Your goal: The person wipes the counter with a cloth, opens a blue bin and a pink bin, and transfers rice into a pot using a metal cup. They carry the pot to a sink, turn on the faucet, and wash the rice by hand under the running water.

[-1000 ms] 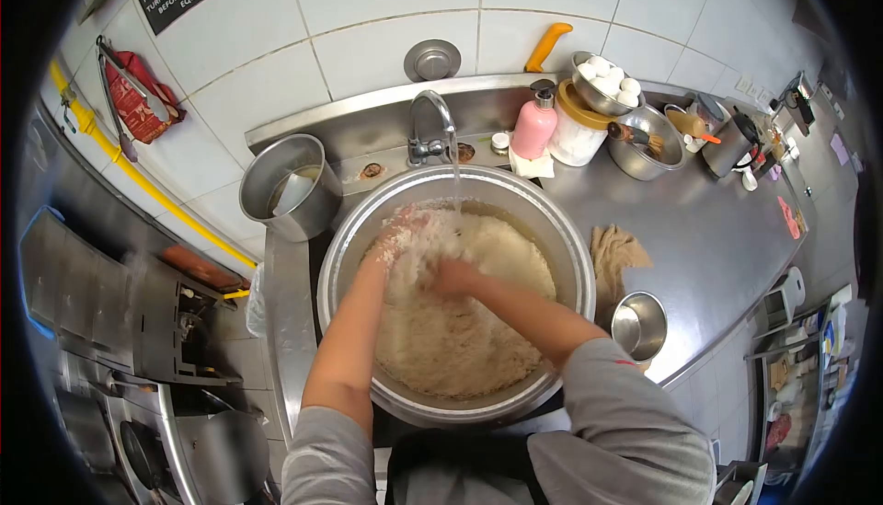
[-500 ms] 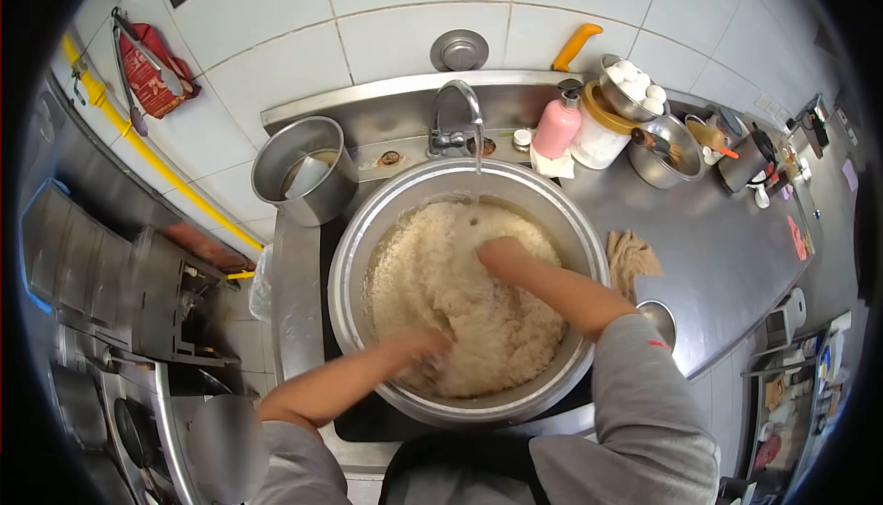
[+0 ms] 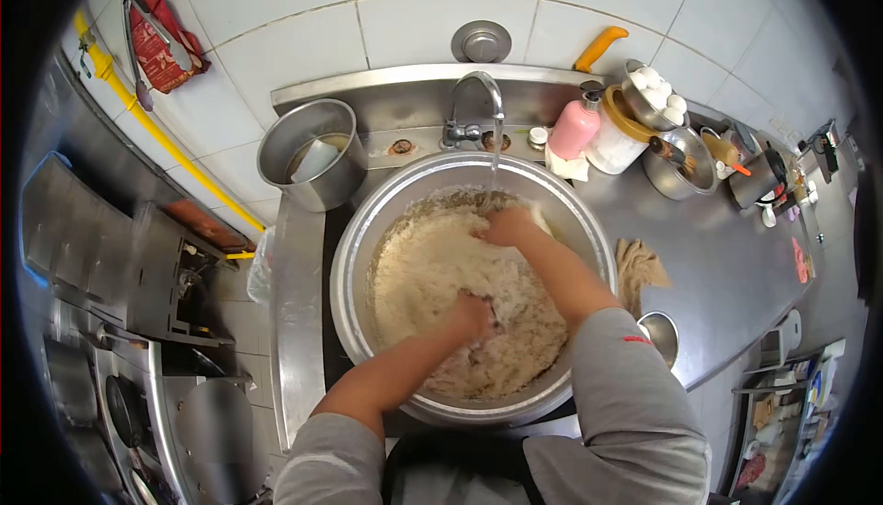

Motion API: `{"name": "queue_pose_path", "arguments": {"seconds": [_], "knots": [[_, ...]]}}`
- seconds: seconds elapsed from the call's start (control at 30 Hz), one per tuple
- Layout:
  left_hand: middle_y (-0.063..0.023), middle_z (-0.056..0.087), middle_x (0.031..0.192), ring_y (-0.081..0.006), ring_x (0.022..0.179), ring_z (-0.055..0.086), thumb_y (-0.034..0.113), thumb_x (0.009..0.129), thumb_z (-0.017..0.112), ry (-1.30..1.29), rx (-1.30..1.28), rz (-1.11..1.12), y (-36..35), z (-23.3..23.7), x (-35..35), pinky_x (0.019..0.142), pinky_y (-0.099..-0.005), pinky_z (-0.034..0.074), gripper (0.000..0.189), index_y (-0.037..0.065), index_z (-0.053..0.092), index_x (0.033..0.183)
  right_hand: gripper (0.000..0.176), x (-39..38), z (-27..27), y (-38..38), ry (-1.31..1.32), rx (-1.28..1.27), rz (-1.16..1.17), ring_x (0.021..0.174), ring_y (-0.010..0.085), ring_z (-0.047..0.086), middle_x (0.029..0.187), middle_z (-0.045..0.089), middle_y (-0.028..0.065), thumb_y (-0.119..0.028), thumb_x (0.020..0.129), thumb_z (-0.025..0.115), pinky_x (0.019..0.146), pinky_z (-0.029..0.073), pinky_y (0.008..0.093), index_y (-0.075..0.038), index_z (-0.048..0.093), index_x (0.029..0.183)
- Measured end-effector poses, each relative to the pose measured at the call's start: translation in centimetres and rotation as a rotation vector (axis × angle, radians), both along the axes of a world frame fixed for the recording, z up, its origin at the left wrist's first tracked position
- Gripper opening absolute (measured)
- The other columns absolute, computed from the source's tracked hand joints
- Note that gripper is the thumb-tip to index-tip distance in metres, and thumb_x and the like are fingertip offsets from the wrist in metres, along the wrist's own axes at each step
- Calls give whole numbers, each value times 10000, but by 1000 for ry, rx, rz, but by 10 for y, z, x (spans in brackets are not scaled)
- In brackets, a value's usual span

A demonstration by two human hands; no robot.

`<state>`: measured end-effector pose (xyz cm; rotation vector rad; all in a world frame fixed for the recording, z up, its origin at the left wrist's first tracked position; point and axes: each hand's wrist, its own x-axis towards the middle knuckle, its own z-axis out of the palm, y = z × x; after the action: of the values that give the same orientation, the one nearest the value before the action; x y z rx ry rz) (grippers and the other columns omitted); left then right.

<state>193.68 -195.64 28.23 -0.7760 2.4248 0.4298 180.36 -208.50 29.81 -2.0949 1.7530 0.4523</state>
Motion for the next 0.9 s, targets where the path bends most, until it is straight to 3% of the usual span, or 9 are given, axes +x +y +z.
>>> {"name": "queue_pose_path", "arguments": {"seconds": [0.1, 0.17, 0.23, 0.3, 0.37, 0.47, 0.6, 0.7, 0.9], "knots": [[-85, 605, 1038, -234, 1036, 531, 223, 759, 535, 119, -351, -16, -28, -39, 11, 863, -441, 383, 304, 86, 621, 1016, 821, -47, -13, 20, -1, 66, 32, 1108, 317, 498, 1187, 522, 203, -667, 754, 399, 907, 400, 368, -19, 423, 1258], [-56, 616, 1022, -243, 992, 558, 236, 635, 641, 111, -382, -27, -56, -38, 13, 811, -462, 388, 302, 111, 672, 908, 790, -58, -3, 46, -41, 269, -55, 1105, 341, 491, 1166, 525, 229, -567, 757, 483, 917, 389, 388, 21, 376, 1274], [-48, 601, 1053, -213, 1040, 530, 231, 662, 629, -39, -321, -19, -83, -5, 8, 847, -459, 362, 299, 101, 663, 929, 746, -58, 8, 82, -124, 345, 50, 1087, 353, 499, 1160, 526, 235, -428, 726, 598, 921, 385, 391, 20, 369, 1278], [-57, 611, 1026, -194, 1006, 549, 233, 680, 626, -8, -475, 64, -115, -24, 6, 824, -452, 381, 283, 75, 663, 912, 764, -43, 40, 121, -103, 392, 198, 1040, 339, 531, 1127, 547, 226, -304, 663, 678, 884, 413, 387, -2, 364, 1291], [-88, 632, 947, -239, 932, 587, 178, 796, 504, 117, -551, 132, -133, -26, 15, 839, -437, 418, 234, 76, 616, 973, 718, -38, 32, 144, -176, 418, 227, 1010, 325, 549, 1095, 564, 219, -270, 660, 671, 851, 433, 382, -45, 396, 1284], [-112, 626, 975, -255, 941, 586, 132, 794, 491, 400, -460, 461, -134, -19, 49, 768, -420, 465, 229, 58, 612, 973, 631, -8, 56, 163, -219, 430, 217, 974, 304, 568, 1055, 586, 195, -214, 656, 643, 804, 457, 361, -97, 458, 1248], [-136, 627, 951, -268, 835, 608, 127, 805, 493, -132, -41, 210, -159, -46, 108, 652, -395, 498, 221, 42, 607, 975, 466, 58, 38, 185, -77, 474, 511, 939, 316, 574, 992, 608, 153, -203, 666, 618, 819, 449, 405, -117, 571, 1121], [-147, 625, 940, -284, 817, 602, 155, 811, 498, -221, 215, 215, -129, -54, 135, 656, -395, 493, 219, 38, 610, 960, 312, 67, 15, 200, -548, -155, 932, 914, 313, 578, 905, 615, 109, -244, 686, 620, 864, 383, 537, -107, 642, 965], [-170, 621, 917, -314, 781, 590, 210, 824, 508, -188, 474, 127, -54, -61, 134, 664, -395, 482, 234, 32, 616, 930, 167, 90, -11, 103, -7, -79, 893, 898, 284, 582, 857, 610, 92, -204, 656, 604, 903, 262, 641, -98, 661, 773]]}}
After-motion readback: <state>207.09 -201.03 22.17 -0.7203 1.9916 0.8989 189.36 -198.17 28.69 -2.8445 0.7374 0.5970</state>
